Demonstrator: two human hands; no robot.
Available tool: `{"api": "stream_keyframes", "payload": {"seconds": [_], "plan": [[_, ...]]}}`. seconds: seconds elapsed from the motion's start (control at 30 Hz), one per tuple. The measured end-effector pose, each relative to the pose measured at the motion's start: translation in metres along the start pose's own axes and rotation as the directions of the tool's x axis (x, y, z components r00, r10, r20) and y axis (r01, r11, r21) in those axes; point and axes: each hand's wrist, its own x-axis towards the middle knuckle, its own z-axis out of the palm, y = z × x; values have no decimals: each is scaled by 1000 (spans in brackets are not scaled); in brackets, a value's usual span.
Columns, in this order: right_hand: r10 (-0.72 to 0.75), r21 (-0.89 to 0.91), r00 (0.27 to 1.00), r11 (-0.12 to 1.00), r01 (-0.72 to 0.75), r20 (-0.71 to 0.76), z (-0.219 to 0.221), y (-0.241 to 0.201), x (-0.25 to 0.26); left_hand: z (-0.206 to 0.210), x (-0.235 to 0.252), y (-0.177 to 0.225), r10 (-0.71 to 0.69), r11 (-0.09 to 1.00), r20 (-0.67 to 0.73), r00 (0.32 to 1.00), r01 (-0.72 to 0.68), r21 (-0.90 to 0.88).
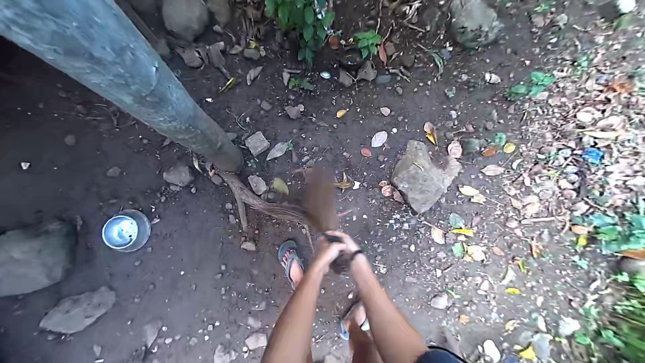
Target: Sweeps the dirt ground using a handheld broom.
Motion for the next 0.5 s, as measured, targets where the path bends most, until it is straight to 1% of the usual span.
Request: {"api": "stream_keyframes", "payload": {"seconds": [0.03,0.07,0.1,0.13,0.17,0.2,0.23,0.27,0.3,0.33,0.37,0.4,0.43,0.47,0.5], "plan": [[-40,56,990,997,48,-137,-20,-16,-2,18,13,20,-7,995,126,992,-5,101],[-33,89,957,994,61,-289,-33,-31,-9,33,23,31,-10,988,221,975,-25,154],[-12,103,907,993,60,-421,-40,-43,-18,45,25,37,7,986,289,957,-55,157],[-2,99,863,993,60,-505,-42,-51,-29,52,22,38,44,989,333,942,-88,119],[-10,79,841,995,62,-541,-39,-53,-40,51,14,34,90,991,356,930,-120,62],[-34,54,844,996,75,-535,-34,-49,-49,46,3,25,156,986,338,928,-165,-2],[-61,41,873,995,92,-484,-26,-42,-56,37,-9,15,222,975,283,933,-221,-37],[-77,37,914,994,100,-397,-15,-35,-61,26,-23,6,270,963,190,944,-270,-30],[-65,37,957,996,78,-283,-1,-30,-61,14,-35,-3,297,955,67,953,-298,2],[-27,24,989,999,31,-145,15,-29,-57,2,-42,-9,296,955,-80,952,-294,36],[43,-10,999,999,-43,2,34,-34,-45,-9,-42,-7,269,963,-242,932,-269,33],[121,-67,985,991,-114,123,51,-44,-24,-19,-32,4,224,971,-363,904,-240,-1],[193,-131,958,977,-168,210,63,-57,4,-25,-12,19,173,977,-443,880,-211,-39],[231,-176,937,966,-189,262,68,-71,33,-29,12,37,122,981,-477,870,-178,-75],[208,-188,934,969,-157,291,63,-87,62,-24,40,59,94,983,-475,875,-157,-96]]}}
